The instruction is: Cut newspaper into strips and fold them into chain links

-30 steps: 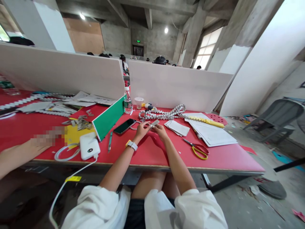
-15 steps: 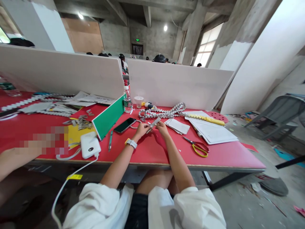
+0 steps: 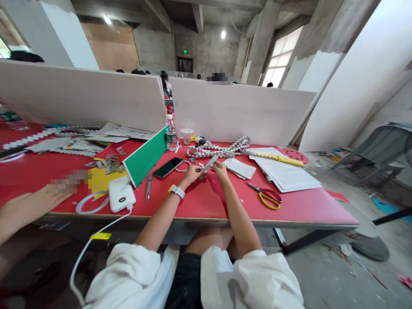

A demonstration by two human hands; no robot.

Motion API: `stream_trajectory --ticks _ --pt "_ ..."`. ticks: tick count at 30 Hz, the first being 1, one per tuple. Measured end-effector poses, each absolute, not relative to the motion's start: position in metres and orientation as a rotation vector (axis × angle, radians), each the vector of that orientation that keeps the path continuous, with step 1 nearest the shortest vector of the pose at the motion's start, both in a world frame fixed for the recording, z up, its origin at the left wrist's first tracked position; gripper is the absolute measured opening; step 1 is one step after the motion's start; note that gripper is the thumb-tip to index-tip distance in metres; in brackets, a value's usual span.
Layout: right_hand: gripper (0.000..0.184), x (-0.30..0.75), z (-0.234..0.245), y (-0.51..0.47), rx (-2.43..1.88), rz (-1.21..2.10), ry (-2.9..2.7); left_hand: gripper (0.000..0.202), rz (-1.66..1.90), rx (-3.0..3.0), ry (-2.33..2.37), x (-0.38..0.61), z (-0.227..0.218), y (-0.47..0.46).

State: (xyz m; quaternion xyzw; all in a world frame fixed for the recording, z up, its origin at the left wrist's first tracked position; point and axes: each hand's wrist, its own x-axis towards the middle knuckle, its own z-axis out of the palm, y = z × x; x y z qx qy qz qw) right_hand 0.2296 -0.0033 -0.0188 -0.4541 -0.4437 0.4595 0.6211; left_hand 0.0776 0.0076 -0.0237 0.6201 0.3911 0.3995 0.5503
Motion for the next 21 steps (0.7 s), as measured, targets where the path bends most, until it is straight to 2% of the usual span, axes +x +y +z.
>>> stream_trajectory --ticks 9,15,21 --pt "0.02 0.23 -0.018 -0.007 -0.993 1.129 -1.007 0.02 0.892 1.382 1.01 0.079 -0.025 0.008" --pt "0.026 0.229 -0.025 -0.004 -0.984 1.146 -0.897 0.02 0.885 1.415 0.834 0.078 -0.028 0.009" --pt "0.021 0.231 -0.028 0.001 -0.986 1.168 -0.783 0.042 0.908 1.379 0.791 0.081 -0.031 0.011"
